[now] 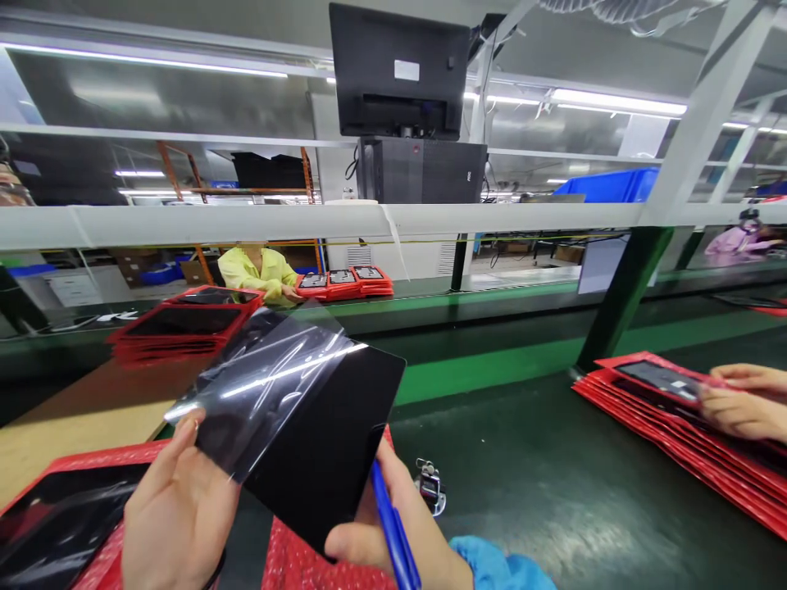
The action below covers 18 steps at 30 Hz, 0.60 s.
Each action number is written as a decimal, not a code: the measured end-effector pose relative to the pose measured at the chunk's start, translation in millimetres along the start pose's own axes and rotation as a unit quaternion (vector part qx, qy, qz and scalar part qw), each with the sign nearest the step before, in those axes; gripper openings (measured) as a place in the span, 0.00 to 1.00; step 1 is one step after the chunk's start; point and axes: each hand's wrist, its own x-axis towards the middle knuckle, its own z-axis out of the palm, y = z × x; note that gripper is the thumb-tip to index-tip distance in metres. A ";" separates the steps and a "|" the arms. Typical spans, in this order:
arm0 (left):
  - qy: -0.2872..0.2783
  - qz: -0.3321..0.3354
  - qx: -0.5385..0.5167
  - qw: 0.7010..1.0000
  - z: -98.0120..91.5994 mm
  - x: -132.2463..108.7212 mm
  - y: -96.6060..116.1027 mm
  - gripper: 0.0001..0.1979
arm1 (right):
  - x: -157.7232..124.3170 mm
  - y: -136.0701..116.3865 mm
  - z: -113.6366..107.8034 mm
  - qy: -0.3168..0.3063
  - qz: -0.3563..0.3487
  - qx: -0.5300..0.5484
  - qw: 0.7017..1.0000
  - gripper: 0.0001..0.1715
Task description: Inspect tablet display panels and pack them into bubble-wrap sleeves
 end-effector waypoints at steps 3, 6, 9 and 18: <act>0.014 -0.004 -0.050 0.999 -4.2 2.0 2.3 0.04 | 0.9 0.3 5.2 -0.048 0.029 -0.012 0.998 0.44; 0.000 -0.015 -0.056 0.998 -3.0 1.5 4.2 0.05 | -2.9 0.1 3.9 -0.043 0.039 -0.023 0.998 0.43; 0.003 -0.020 -0.046 0.999 1.0 0.8 7.7 0.05 | -8.2 -2.3 2.2 -0.013 0.021 -0.055 0.998 0.37; 0.076 0.021 0.006 0.997 5.1 14.2 17.2 0.04 | -15.8 -12.8 5.9 0.161 0.017 -0.135 0.978 0.22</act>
